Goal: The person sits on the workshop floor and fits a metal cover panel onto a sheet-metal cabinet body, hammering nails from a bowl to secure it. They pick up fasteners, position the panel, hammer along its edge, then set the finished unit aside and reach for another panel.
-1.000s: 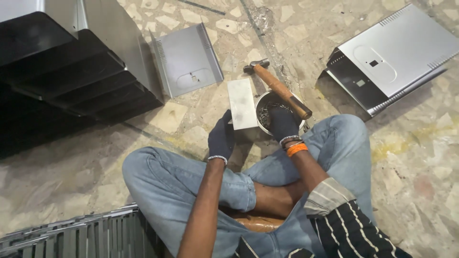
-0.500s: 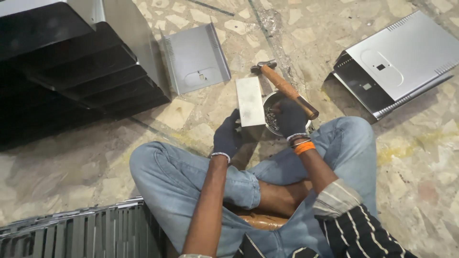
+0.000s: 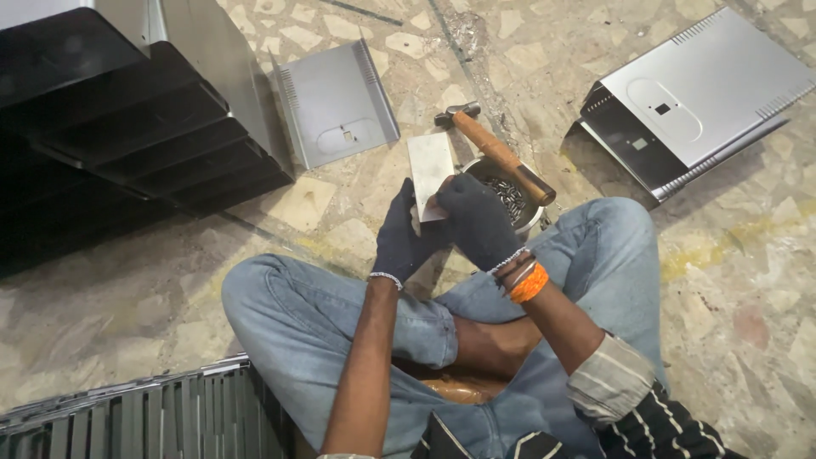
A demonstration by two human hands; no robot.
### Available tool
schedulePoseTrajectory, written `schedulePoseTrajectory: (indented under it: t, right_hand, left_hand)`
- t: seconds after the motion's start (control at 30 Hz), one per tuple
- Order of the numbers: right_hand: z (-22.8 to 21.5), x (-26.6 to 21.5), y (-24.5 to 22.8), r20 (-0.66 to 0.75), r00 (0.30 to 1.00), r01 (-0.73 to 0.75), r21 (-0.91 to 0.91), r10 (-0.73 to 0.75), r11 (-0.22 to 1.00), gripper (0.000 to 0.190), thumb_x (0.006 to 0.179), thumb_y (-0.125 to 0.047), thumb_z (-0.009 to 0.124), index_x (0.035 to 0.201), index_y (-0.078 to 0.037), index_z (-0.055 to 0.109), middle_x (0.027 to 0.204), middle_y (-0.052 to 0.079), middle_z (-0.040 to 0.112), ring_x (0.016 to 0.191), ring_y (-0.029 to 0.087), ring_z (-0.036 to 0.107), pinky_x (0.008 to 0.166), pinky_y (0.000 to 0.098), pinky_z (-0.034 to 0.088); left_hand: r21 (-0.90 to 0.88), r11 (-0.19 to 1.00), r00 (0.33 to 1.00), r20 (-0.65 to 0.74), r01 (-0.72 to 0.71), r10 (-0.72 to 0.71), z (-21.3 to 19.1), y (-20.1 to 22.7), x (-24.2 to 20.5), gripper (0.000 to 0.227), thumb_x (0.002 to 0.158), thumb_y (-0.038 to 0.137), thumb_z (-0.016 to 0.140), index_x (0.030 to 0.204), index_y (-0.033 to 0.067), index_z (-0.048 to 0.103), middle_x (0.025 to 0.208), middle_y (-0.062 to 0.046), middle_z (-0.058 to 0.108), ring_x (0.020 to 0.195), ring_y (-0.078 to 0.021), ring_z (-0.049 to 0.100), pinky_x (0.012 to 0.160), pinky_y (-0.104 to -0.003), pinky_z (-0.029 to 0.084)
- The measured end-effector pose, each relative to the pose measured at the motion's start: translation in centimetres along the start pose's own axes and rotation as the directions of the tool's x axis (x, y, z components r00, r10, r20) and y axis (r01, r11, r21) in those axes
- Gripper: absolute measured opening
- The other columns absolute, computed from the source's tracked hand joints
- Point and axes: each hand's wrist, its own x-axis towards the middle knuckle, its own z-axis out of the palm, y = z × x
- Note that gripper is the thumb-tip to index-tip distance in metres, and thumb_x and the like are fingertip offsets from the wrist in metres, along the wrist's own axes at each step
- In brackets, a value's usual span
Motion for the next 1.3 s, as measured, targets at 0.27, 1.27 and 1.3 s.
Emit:
schedulePoseTrajectory:
  t: [0.27, 1.27, 1.3]
  right_hand:
    - [0.2, -0.5, 0.0, -0.047, 0.997, 0.066, -0.022, -0.067, 0.998, 0.018, 0.074, -0.009, 0.076, 0.091, -0.007, 0.069, 0.095, 0.011, 0.066, 0.093, 0.034, 0.065, 0.076, 0.0446, 0.053]
    - [0.3, -0.4, -1.2, 0.022, 0.999, 0.046, -0.055, -0.045, 0.997, 0.018, 0.073, -0.011, 0.078, 0.09, -0.009, 0.072, 0.096, 0.007, 0.067, 0.094, 0.03, 0.064, 0.078, 0.0427, 0.053]
    - [0.5, -0.5, -1.1, 0.028, 0.999, 0.033, -0.056, -0.032, 0.998, 0.018, 0.074, -0.011, 0.078, 0.091, -0.008, 0.072, 0.096, 0.009, 0.067, 0.094, 0.031, 0.064, 0.077, 0.0433, 0.053]
  left_hand:
    - [0.008, 1.0, 0.999, -0.043, -0.023, 0.023, 0.1, 0.0, -0.2, 0.117, 0.064, 0.037, 0.096, 0.155, -0.0032, 0.034, 0.145, -0.021, 0.057, 0.133, -0.0292, 0.059, 0.106, -0.037, 0.051]
    - [0.093, 0.995, 0.998, -0.047, -0.043, 0.048, -0.3, 0.3, 0.1, 0.109, 0.064, 0.037, 0.095, 0.152, 0.0027, 0.04, 0.14, -0.02, 0.06, 0.129, -0.0329, 0.06, 0.104, -0.039, 0.051]
    - [0.087, 0.995, 0.997, -0.053, -0.055, 0.06, -0.4, 0.3, -0.1, 0.109, 0.064, 0.037, 0.095, 0.151, 0.0026, 0.041, 0.139, -0.02, 0.06, 0.128, -0.0328, 0.061, 0.103, -0.039, 0.051]
